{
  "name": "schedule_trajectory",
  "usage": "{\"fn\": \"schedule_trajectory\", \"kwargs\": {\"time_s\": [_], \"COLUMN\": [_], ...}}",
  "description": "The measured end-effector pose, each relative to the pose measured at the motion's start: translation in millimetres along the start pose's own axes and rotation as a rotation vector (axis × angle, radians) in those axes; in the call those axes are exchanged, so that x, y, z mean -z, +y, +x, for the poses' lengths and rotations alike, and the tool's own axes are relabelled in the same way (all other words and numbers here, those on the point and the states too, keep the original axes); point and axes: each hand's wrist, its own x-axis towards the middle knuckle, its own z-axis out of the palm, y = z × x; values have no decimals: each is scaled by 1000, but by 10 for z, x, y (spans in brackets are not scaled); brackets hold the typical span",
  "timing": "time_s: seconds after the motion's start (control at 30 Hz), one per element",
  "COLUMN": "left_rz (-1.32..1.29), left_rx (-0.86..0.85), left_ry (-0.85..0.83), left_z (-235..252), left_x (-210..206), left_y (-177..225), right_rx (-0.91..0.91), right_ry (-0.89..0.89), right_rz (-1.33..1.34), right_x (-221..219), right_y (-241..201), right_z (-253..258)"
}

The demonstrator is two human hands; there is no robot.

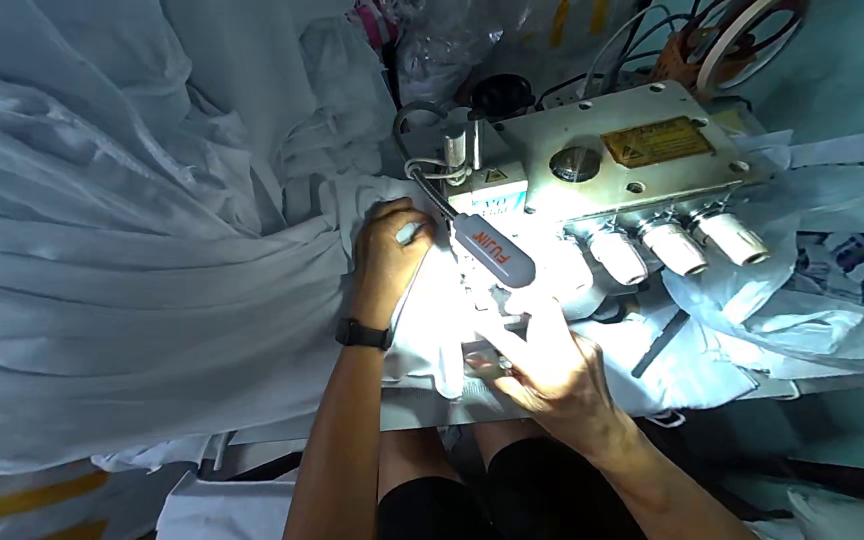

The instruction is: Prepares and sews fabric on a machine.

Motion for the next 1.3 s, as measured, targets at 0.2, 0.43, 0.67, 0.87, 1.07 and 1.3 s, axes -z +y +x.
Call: {"fn": "schedule_trajectory", "kwargs": {"time_s": [0.2, 0.43, 0.67, 0.87, 1.07, 1.3], "left_rz": [102, 219, 49, 20, 2, -11], "left_rx": [218, 196, 77, -149, -134, -232], "left_ry": [87, -140, -158, -118, -137, -255], "left_z": [-566, -318, -438, -486, -491, -490], "left_x": [34, 444, 636, 705, 737, 701], "left_y": [201, 255, 137, 167, 276, 332], "right_rx": [-217, -282, -96, -89, -170, -678], "right_ry": [-41, -118, -29, -30, 25, -176], "right_rz": [214, 37, -200, -275, 142, 914], "right_x": [232, 284, 103, -79, -103, 121], "right_y": [68, -124, -246, -464, -256, -338], "right_z": [-183, 17, 192, 348, 333, 429]}}
